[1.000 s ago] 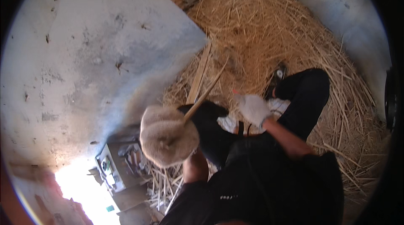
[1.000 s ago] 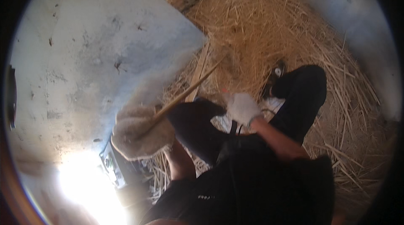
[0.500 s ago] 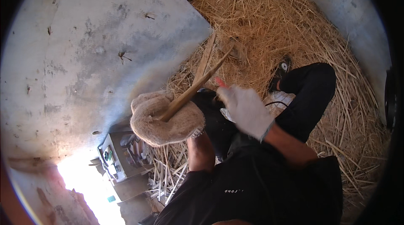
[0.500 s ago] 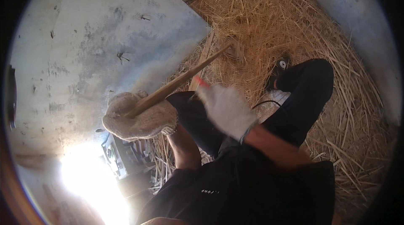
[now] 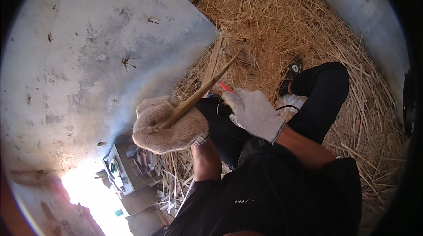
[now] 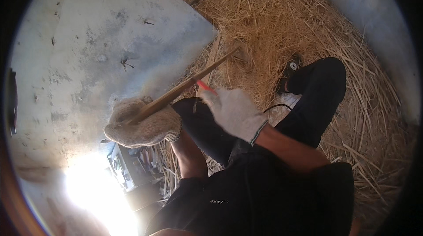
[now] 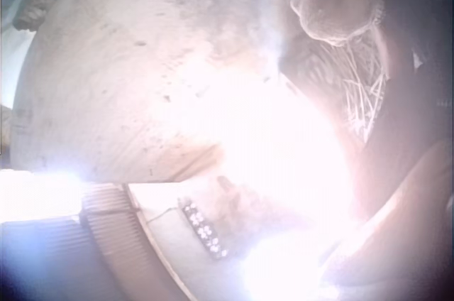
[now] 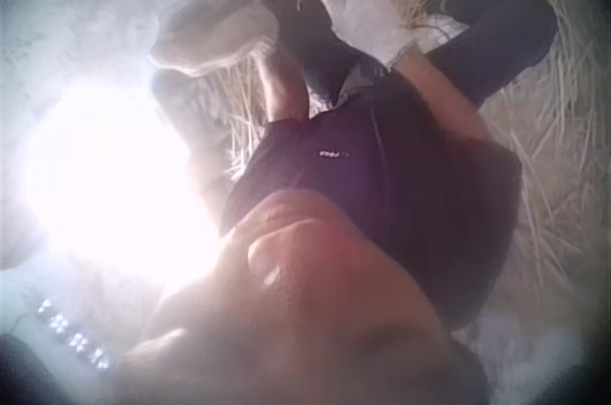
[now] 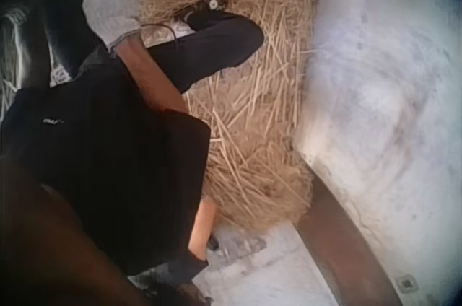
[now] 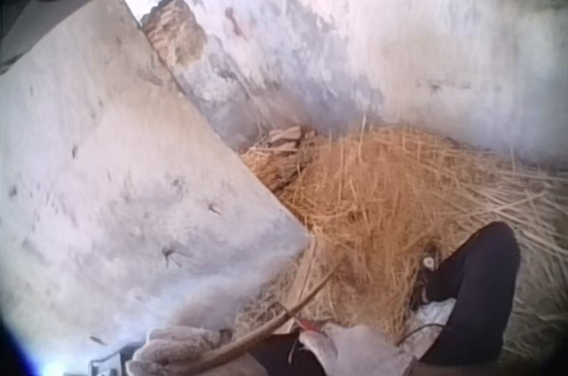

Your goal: The person strips bark from a wooden branch using a small hand tool.

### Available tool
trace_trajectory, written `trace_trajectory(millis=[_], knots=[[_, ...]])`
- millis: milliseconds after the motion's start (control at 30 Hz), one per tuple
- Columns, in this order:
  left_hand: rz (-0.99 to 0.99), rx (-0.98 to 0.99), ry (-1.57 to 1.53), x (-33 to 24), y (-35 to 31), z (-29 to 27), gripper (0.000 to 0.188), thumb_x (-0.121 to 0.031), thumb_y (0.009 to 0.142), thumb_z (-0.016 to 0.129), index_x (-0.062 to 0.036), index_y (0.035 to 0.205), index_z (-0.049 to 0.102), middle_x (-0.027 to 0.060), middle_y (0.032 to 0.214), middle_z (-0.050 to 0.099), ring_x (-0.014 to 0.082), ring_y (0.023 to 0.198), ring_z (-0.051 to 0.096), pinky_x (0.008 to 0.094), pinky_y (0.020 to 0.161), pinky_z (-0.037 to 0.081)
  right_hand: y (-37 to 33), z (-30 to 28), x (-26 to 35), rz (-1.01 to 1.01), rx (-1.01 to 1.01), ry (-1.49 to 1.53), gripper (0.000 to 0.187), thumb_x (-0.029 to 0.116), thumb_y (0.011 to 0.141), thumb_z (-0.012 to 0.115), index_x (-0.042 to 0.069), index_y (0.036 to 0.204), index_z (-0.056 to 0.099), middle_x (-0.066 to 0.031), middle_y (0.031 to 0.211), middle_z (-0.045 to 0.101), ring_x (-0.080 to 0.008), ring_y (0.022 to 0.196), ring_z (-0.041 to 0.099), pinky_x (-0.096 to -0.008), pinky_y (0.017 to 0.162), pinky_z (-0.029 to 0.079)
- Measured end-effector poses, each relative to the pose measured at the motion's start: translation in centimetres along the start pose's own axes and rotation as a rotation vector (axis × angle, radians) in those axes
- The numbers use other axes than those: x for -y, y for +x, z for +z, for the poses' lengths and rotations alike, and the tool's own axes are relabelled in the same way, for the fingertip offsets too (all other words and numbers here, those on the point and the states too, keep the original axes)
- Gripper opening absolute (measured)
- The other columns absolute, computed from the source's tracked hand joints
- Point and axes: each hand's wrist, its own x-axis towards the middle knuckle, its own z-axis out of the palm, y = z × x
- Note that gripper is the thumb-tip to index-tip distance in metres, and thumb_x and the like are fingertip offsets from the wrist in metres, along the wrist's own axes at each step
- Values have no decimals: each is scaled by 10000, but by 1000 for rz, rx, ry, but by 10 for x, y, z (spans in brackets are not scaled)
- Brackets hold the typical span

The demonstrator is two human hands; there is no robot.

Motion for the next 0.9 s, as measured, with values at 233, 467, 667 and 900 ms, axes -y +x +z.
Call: trace_trajectory(millis=[233,467,667,900], knots=[[24,-18,-30,4,2,-3,332,-149,975,599,58,1188,450,65,753,586,173,563,649,266,481,586,15,30,-19,-445,-143,-97,355,291,1094,396,27,1192,612,-226,756,655,-414,691,700,-497,604,547],[64,-37,26,1,9,-18,377,-143,976,594,71,1244,438,63,776,592,171,567,656,260,479,599,70,51,-94,35,-33,-182,638,504,1075,396,-47,869,642,-300,723,598,-477,752,643,-563,677,454],[961,-196,2202,50,45,-23,413,-140,973,599,78,1281,431,63,792,598,173,563,659,265,487,616,43,31,-27,-159,-121,-109,534,456,1063,476,-42,961,643,-305,680,579,-457,691,635,-551,632,444],[791,-145,1967,122,26,-96,573,-389,1024,507,45,1393,442,193,1108,625,262,855,710,406,701,662,111,49,-14,-93,-24,26,644,539,1082,355,0,908,661,-216,650,613,-417,685,673,-506,599,513]])
